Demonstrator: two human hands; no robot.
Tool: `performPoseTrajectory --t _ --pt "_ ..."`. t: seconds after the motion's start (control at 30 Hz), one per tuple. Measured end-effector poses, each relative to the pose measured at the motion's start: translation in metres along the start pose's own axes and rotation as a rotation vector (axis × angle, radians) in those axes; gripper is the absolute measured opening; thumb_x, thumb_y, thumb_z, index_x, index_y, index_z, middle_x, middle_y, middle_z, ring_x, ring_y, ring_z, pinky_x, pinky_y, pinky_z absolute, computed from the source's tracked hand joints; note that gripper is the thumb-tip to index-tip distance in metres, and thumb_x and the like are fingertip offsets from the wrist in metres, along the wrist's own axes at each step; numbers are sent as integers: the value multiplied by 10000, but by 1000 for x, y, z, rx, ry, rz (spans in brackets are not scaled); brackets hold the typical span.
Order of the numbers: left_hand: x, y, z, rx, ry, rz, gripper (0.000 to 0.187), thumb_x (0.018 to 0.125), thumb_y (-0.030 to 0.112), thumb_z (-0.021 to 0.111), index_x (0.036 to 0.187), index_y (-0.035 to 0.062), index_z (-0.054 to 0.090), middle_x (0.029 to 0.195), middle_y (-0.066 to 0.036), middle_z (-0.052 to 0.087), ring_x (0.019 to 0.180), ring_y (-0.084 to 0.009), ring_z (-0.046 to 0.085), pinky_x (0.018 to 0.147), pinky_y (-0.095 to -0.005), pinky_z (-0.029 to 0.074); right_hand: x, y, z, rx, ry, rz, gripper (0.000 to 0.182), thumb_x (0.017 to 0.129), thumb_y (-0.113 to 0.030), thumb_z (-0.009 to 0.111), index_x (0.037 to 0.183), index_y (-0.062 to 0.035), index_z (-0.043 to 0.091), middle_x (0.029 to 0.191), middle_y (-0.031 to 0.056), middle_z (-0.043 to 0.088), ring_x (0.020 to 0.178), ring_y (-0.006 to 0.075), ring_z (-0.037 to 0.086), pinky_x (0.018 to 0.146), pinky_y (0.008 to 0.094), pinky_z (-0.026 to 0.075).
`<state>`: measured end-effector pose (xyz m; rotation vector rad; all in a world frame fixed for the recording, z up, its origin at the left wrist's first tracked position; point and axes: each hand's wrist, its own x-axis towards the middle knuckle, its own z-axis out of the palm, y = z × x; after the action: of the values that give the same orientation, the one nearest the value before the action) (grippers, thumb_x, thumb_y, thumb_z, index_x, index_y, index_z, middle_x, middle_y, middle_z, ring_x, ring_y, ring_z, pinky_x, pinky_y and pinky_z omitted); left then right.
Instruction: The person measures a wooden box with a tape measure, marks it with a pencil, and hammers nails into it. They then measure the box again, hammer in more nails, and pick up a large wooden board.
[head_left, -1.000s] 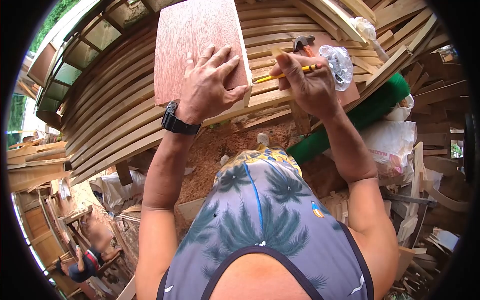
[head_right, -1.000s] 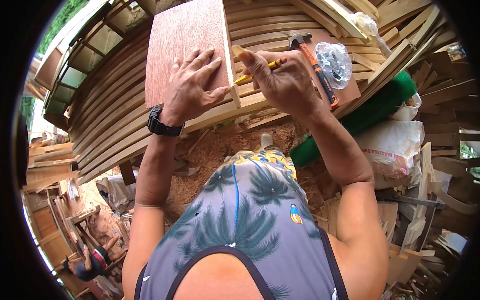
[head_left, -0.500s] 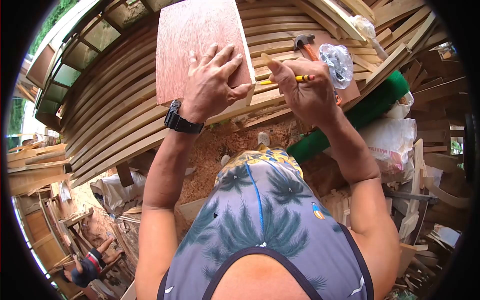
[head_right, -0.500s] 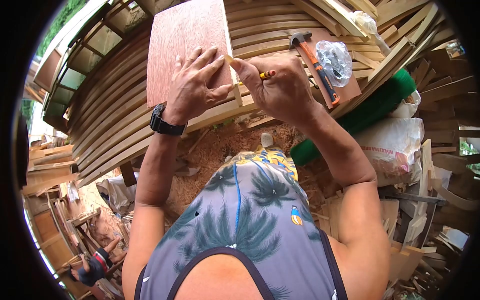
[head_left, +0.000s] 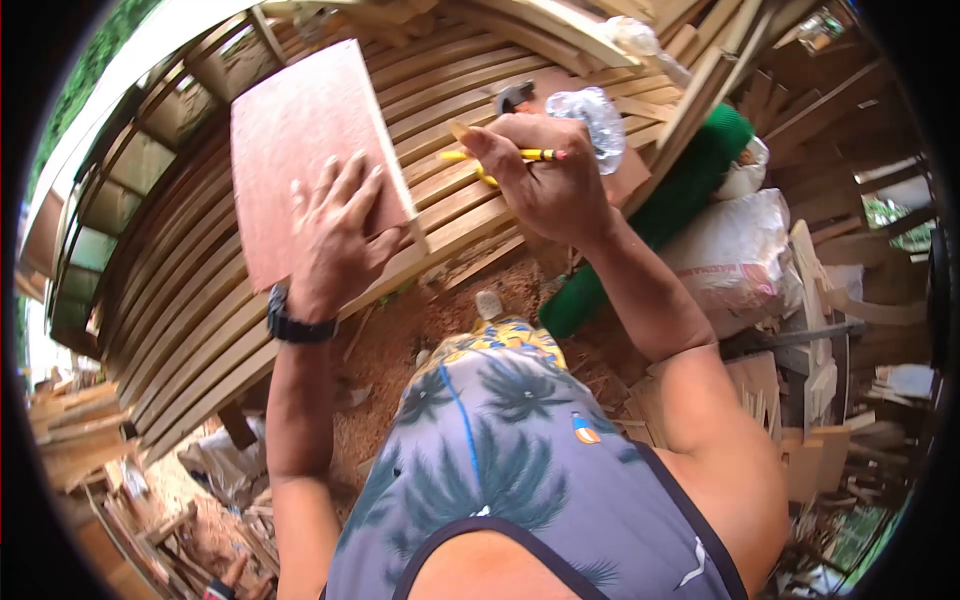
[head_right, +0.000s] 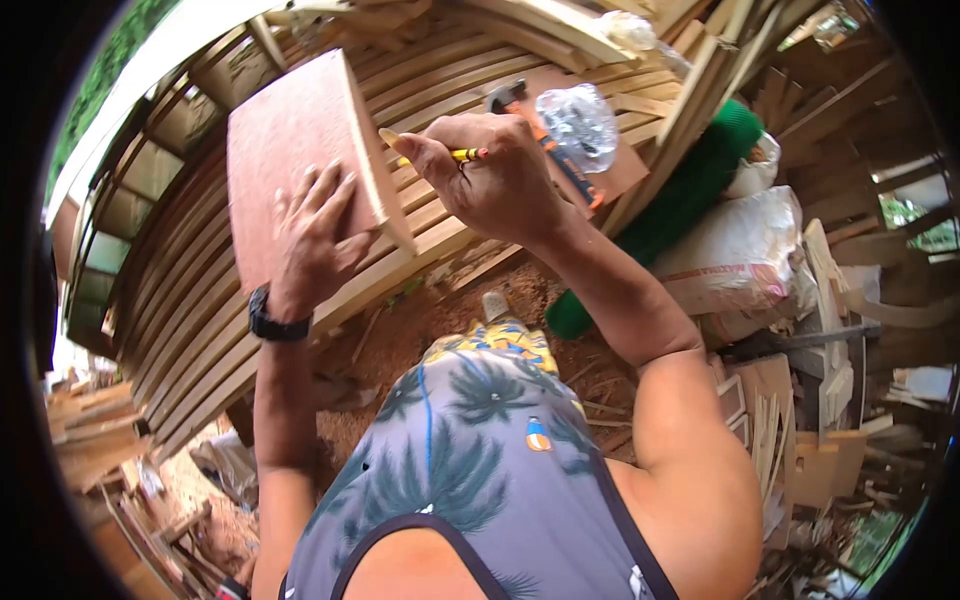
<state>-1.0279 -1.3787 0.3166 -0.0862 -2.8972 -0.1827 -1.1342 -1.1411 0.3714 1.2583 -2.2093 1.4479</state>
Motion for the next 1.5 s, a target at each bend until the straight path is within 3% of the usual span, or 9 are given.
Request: performPoseTrajectory --t 0.17,0.27,0.37,0.53,0.67,0.73,1.0,1.2,1.5 --pt "6 20 -17 -76 -46 3 707 814 347 810 1416 58 579 1567 -160 451 1495 -358 344 1209 -642 195 -21 111 -50 -294 297 174 187 929 -202 732 970 -23 767 795 172 731 696 299 722 651 380 561" --pt "29 63 -17 -238 99 88 651 806 268 823 1376 46 601 1492 -177 521 1429 -376 430 1189 -589 282 -62 179 -77 -565 324 567 220 923 -254 731 983 -46 771 777 164 729 691 273 727 662 380 565" --pt "64 107 15 -564 17 259 451 826 163 783 1238 29 656 1275 -164 652 1193 -351 606 1026 -458 483 -89 195 -91 -407 418 658 223 925 -257 723 994 -51 773 799 164 733 709 274 729 672 362 563" --pt "163 159 152 -554 -211 263 220 894 48 609 1082 22 719 1094 -199 712 1029 -370 674 900 -438 543 -110 218 -101 -38 214 565 205 944 -166 685 1005 23 735 909 174 744 802 147 712 737 294 551" --pt "219 187 229 -657 -74 291 211 897 34 558 1026 8 724 1054 -190 727 1005 -378 683 882 -457 538 -120 249 -107 -222 57 577 182 920 -99 648 1038 13 728 966 199 734 872 311 730 792 363 565" --pt "238 197 241 -731 -48 294 206 903 55 562 1023 14 725 1046 -188 729 1002 -378 683 874 -466 537 -121 261 -115 -437 283 530 180 930 -89 625 1059 -3 717 995 203 720 907 379 700 796 400 561" --pt "271 212 262 -366 -325 -25 199 884 254 655 973 107 756 966 -170 726 941 -354 704 833 -488 553 -127 278 -125 -406 285 502 168 919 -132 651 1059 -52 699 947 183 707 849 403 694 752 438 561" --pt "283 220 272 -418 -290 -46 176 858 227 685 977 171 803 1054 -108 721 950 -333 703 823 -464 557 -100 286 -126 -355 30 464 274 870 -85 676 1134 -12 677 1073 194 685 987 392 680 870 439 555" --pt "274 216 273 -709 59 -126 141 919 182 699 924 43 723 976 -168 702 872 -369 688 756 -453 537 -86 324 -131 -361 -327 436 645 712 -43 580 1356 -6 588 1332 230 583 1262 395 559 1092 426 463"
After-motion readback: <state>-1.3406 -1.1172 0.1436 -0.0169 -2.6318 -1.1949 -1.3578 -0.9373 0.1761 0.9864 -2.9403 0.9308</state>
